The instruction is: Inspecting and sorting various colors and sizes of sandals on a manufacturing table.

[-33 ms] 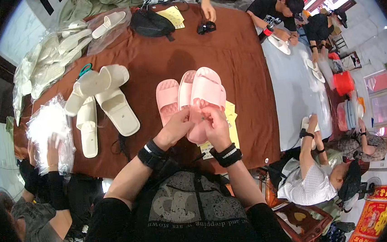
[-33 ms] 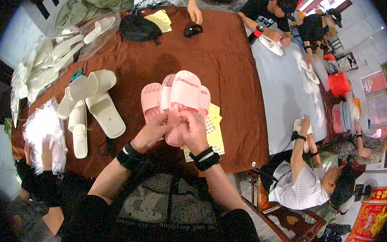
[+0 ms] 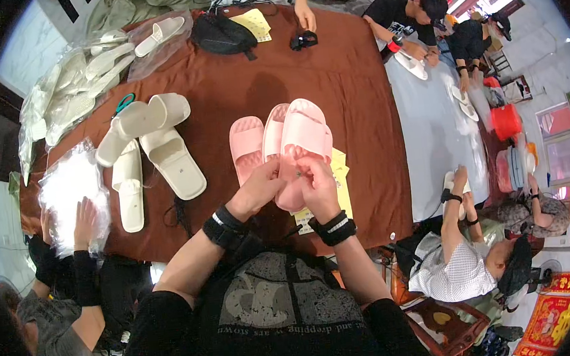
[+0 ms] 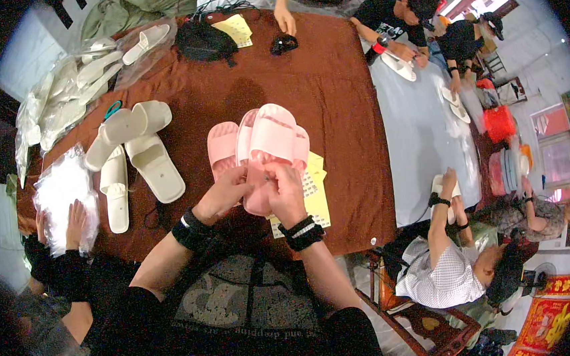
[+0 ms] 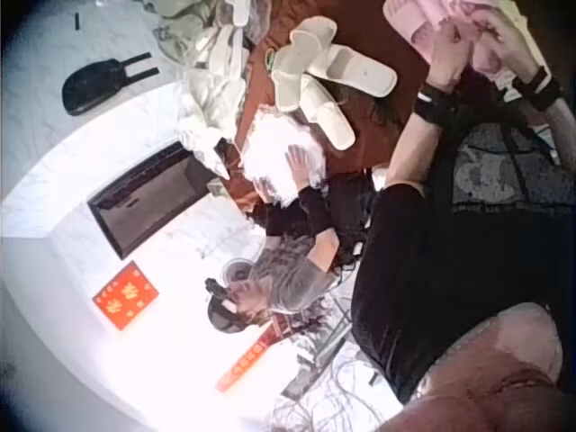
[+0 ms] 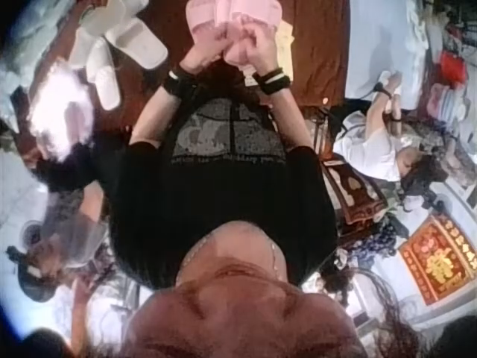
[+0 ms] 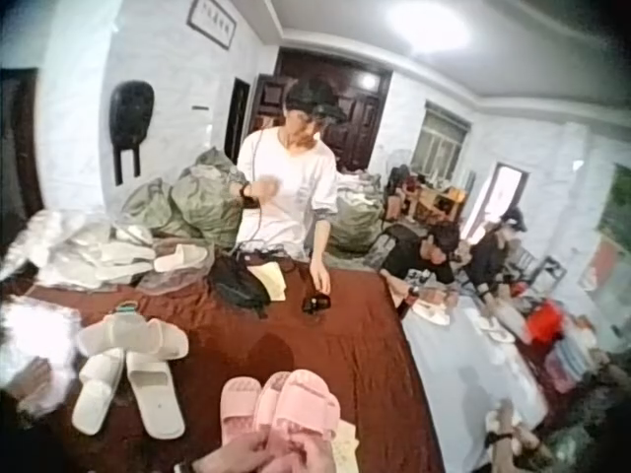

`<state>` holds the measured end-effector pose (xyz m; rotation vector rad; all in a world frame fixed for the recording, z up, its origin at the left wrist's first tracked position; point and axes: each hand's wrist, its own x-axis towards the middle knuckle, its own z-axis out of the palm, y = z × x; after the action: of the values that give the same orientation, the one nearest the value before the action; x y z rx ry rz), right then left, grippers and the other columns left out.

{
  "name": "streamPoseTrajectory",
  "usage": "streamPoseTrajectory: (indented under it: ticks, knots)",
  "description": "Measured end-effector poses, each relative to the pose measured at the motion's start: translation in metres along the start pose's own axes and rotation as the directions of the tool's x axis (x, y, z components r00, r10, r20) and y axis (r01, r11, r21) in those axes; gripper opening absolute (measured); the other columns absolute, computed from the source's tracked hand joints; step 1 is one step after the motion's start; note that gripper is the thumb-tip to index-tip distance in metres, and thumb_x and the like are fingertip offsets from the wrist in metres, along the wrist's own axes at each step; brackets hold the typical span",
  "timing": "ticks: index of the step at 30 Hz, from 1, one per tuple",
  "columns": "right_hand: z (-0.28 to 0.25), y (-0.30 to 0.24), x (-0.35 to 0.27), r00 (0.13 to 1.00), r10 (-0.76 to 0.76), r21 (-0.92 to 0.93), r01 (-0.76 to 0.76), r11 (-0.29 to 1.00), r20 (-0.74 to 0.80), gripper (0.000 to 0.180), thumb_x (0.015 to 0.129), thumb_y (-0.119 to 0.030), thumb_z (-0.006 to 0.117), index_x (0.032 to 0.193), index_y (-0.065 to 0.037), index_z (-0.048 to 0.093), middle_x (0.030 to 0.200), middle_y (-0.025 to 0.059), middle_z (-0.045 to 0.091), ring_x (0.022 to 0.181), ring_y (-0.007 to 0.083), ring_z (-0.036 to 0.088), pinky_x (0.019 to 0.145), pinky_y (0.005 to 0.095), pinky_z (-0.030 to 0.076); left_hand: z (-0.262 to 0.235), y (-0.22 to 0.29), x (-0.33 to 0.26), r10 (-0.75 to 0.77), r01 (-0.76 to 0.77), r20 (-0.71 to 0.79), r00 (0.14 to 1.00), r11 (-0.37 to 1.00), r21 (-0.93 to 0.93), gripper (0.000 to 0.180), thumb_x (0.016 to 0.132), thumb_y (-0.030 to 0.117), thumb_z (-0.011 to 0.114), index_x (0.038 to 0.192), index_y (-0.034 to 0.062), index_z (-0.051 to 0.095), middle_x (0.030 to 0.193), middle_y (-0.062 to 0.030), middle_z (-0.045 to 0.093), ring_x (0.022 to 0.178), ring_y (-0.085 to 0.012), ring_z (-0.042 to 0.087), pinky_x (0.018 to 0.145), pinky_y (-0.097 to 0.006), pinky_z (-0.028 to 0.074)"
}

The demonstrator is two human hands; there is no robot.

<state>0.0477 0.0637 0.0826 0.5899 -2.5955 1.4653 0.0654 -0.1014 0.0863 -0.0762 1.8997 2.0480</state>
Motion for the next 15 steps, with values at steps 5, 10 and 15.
streamPoseTrajectory:
  ticks: [5,10,15]
  knots:
    - [-0.002,-0.003,0.0,1.0,0.026,-0.019,-0.026,0.999,-0.014,0.03,0.071,0.01,0.052,0.099,-0.002,0.056,0.09,0.0092,0.056,0.081,0.0205,0.055,0.074,0.0297,0.046,0.002,0.005,0.002,-0.018,0.015,0.014,1.0,0.99,0.142,0.027,0.081,0.007,0.052,0.106,-0.004,0.054,0.084,-0.0038,0.058,0.072,-0.0082,0.052,0.059,-0.022,0.044]
    - [0.001,0.004,-0.002,0.999,0.041,-0.001,-0.041,0.999,-0.015,0.031,0.07,0.01,0.053,0.098,-0.002,0.055,0.088,0.0092,0.056,0.08,0.0199,0.055,0.073,0.0288,0.046,-0.001,-0.016,0.008,-0.016,0.01,0.031,0.999,0.984,0.18,0.028,0.081,0.007,0.051,0.107,-0.0041,0.054,0.087,-0.0039,0.059,0.075,-0.0094,0.053,0.063,-0.024,0.045]
    - [0.002,0.005,-0.004,0.996,0.072,0.065,-0.068,0.996,-0.053,0.029,0.071,0.01,0.052,0.097,-0.001,0.055,0.088,0.0095,0.055,0.08,0.0206,0.055,0.074,0.0292,0.046,-0.002,-0.018,0.01,0.02,-0.03,0.056,0.998,0.982,0.186,0.03,0.082,0.008,0.051,0.109,-0.0036,0.054,0.093,-0.0045,0.059,0.081,-0.0096,0.053,0.07,-0.023,0.045]
